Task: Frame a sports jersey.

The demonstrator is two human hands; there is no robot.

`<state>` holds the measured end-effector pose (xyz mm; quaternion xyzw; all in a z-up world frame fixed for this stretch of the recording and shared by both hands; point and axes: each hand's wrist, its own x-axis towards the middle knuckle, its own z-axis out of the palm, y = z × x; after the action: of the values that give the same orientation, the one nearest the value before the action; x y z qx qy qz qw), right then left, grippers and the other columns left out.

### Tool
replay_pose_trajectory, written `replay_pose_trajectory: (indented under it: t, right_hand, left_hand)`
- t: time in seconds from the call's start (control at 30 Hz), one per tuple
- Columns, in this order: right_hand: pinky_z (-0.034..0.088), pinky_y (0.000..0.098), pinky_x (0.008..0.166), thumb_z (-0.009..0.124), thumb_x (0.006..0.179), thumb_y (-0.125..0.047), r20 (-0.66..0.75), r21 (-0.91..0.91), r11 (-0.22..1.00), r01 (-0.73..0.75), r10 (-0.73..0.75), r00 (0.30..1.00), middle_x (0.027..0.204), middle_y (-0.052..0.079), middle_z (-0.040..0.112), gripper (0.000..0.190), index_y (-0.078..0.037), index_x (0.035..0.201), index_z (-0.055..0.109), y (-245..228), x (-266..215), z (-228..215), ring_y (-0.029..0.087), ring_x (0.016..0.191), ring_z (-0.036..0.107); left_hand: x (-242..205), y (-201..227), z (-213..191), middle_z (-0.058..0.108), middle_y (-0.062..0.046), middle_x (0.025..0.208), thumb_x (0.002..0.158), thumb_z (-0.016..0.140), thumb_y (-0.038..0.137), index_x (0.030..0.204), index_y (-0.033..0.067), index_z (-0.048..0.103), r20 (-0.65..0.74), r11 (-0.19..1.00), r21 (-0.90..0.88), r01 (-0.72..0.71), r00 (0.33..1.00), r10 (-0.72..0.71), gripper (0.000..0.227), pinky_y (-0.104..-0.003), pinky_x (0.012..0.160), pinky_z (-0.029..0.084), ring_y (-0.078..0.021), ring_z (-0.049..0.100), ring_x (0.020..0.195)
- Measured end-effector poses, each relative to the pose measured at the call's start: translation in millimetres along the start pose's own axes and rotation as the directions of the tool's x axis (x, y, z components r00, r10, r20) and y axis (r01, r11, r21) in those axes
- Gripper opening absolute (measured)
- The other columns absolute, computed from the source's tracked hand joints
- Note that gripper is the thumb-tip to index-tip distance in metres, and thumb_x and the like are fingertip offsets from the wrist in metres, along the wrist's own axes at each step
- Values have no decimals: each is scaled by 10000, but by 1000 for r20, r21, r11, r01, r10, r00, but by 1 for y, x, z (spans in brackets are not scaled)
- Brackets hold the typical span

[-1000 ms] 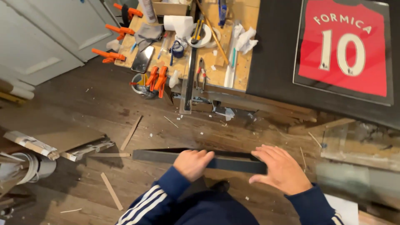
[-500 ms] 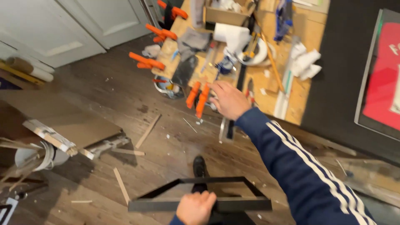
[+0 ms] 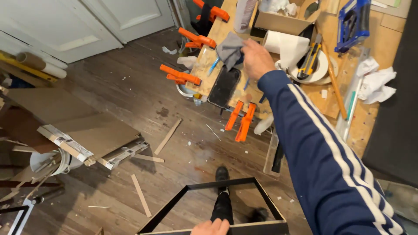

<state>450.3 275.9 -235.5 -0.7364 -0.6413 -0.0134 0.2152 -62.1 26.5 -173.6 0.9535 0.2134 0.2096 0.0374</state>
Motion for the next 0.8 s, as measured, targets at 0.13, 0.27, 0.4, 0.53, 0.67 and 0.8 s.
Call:
replay_pose_trajectory:
  t: [0.13,0.27,0.4,0.53,0.67,0.8]
  right_hand:
    - [533,378,955,848,883,-148,-74,428,830,-356,425,902,1113,173,698,272,-18,1055,682,-51,-29,-117,326,1048,679]
    - [523,352,921,802,913,-92,0,835,416,-361,655,755,1147,147,675,361,-33,1195,586,-57,-147,-192,246,1022,647]
    - [502,428,1151,632,932,-81,316,896,-444,30,683,658,1299,130,681,366,2,1288,626,-94,-286,-279,278,1231,667]
    - [475,454,1194,603,947,-89,522,759,-616,211,769,370,1279,127,704,295,8,1221,654,-93,-493,-249,313,1239,665]
    - [483,482,1136,616,900,-90,565,795,-586,157,810,158,1219,72,719,281,-60,1173,674,-131,-588,-260,271,1197,668]
    - [501,462,1103,607,897,-96,524,830,-538,148,843,123,1199,90,732,309,-38,1193,676,-153,-645,-281,284,1171,681]
  left_hand:
    - [11,-20,-9,515,-61,674,731,665,198,857,110,599,529,953,-298,58,841,115,168,-407,390,495,-218,595,485]
    - [63,-11,-56,552,-63,677,718,656,138,883,128,600,411,949,-293,115,912,16,175,-451,463,496,-271,615,559]
    - [84,9,-74,591,-81,728,704,672,123,878,134,574,471,951,-268,154,882,-10,200,-473,522,505,-310,638,643]
    - [101,47,-101,603,-97,753,660,726,158,906,111,578,481,960,-251,126,877,11,291,-478,527,496,-333,651,680]
    - [100,81,-103,631,-64,777,743,732,145,907,135,606,419,958,-270,97,908,26,207,-451,564,511,-299,672,700]
    - [91,121,-113,674,-51,824,786,759,189,989,130,666,413,956,-277,100,911,24,231,-434,573,520,-306,679,707]
